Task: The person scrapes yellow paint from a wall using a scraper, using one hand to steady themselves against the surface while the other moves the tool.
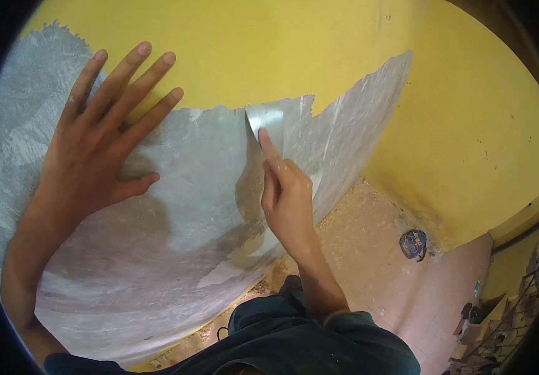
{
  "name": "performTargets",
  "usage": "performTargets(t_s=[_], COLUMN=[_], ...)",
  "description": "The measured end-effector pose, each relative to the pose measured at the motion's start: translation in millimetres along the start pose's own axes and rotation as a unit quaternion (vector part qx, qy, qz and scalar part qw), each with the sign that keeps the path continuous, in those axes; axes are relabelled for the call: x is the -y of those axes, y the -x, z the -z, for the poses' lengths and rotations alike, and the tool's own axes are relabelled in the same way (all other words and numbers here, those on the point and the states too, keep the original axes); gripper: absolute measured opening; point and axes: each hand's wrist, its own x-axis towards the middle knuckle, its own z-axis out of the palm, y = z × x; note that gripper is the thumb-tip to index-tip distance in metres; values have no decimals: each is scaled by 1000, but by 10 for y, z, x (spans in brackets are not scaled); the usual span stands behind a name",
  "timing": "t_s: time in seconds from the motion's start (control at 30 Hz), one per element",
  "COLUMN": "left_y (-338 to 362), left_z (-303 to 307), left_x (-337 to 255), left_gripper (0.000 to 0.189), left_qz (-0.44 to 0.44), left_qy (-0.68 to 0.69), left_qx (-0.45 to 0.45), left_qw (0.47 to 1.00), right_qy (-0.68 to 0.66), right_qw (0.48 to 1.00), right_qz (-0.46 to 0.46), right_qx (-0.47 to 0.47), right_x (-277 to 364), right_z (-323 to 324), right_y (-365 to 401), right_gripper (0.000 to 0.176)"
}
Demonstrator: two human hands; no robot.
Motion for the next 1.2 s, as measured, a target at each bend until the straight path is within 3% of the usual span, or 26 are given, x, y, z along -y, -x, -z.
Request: performTargets(t_s=[0.13,0.2,0.3,0.4,0.63,0.7,0.83,0.9,1.0,1.2], left_y=[25,29,31,21,40,30,39,42,39,47], left_z=[-13,-9,-4,0,-26,-26,-47,-61,-70,-62], left_x=[-6,1,5,-19,-16,-19,-21,-18,-27,-15], left_gripper=[117,117,115,114,114,114,116,116,117,118], left_qz=[-6,-6,-15,-25,-24,-25,-24,-22,-23,-21], left_qy=[-4,-2,2,4,0,-6,-8,-5,-3,-7], left_qx=[1,2,11,17,12,13,6,3,4,7], left_qw=[1000,1000,1000,1000,1000,1000,1000,1000,1000,1000], right_qy=[1,-11,-3,4,4,4,11,1,-12,3], right_qw=[1000,999,1000,1000,999,1000,1000,998,1000,998], right_qz=[-1,-43,2,-25,-41,4,-5,-55,0,-52], right_qx=[-1,19,-9,-18,17,-19,2,30,-17,31], right_x=[6,-4,-28,132,62,55,42,64,26,117], right_z=[-16,-55,-61,-15,-60,-23,-42,-71,-85,-72], right_y=[9,148,-4,-228,20,-141,18,139,-56,104], right_gripper=[61,60,61,56,61,62,63,63,62,62])
